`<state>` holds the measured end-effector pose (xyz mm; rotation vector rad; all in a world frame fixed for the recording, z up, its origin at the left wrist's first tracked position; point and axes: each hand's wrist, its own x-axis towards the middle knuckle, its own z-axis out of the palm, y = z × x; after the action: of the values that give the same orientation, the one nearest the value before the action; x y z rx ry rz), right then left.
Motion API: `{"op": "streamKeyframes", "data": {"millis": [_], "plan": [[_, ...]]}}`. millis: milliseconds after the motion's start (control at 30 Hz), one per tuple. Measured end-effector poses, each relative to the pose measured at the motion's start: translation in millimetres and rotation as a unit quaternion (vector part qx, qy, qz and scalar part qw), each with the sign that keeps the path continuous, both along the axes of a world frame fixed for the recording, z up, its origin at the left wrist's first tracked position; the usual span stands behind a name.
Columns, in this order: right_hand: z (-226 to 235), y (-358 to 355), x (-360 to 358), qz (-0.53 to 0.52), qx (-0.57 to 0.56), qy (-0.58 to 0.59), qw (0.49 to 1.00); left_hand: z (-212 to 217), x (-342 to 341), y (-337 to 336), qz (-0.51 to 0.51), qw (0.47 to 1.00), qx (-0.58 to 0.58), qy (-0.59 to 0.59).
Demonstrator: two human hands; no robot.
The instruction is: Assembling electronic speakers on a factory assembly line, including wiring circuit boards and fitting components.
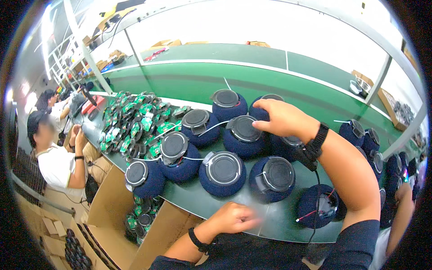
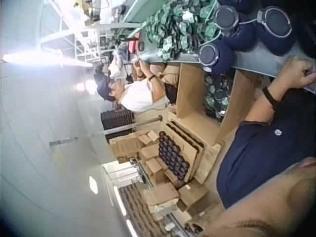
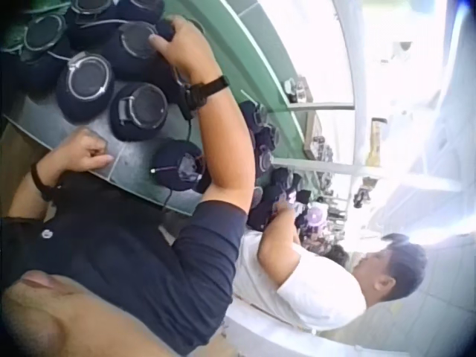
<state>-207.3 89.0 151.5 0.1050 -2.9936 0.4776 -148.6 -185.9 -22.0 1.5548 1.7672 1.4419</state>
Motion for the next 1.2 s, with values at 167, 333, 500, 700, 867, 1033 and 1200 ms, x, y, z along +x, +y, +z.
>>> {"op": "streamKeyframes", "data": {"millis": [167, 333, 500, 700, 867, 1033, 1200], "plan": [[-11.2, -1.3, -0.8, -0.001, -0.003, -0.082, 0.997, 4.3, -1.5, -0.8, 0.001, 1.0, -0.006, 0.001], [-13.5, 9.2, 5.0, -0.014, -0.032, -0.042, 0.998, 11.8, -2.6, -3.2, -0.007, 0.998, 0.06, -0.011], [-16.7, 48.2, 11.1, -0.17, 0.06, 0.046, 0.983, 81.9, -5.1, -22.6, 0.016, 0.988, 0.154, -0.007], [-27.9, 68.9, 6.4, -0.202, -0.125, -0.133, 0.962, 192.8, -37.1, -4.8, 0.29, 0.934, 0.006, 0.206], [-40.1, 69.9, 2.9, -0.169, -0.112, -0.105, 0.974, 206.1, -112.2, 65.5, 0.357, 0.871, -0.097, 0.324], [-39.8, 83.2, 11.7, -0.152, -0.169, -0.114, 0.967, 181.8, -173.8, 117.4, 0.355, 0.831, -0.257, 0.344], [-33.1, 75.5, 33.0, -0.152, -0.123, -0.125, 0.973, 149.8, -220.4, 142.7, 0.341, 0.795, -0.371, 0.337]]}}
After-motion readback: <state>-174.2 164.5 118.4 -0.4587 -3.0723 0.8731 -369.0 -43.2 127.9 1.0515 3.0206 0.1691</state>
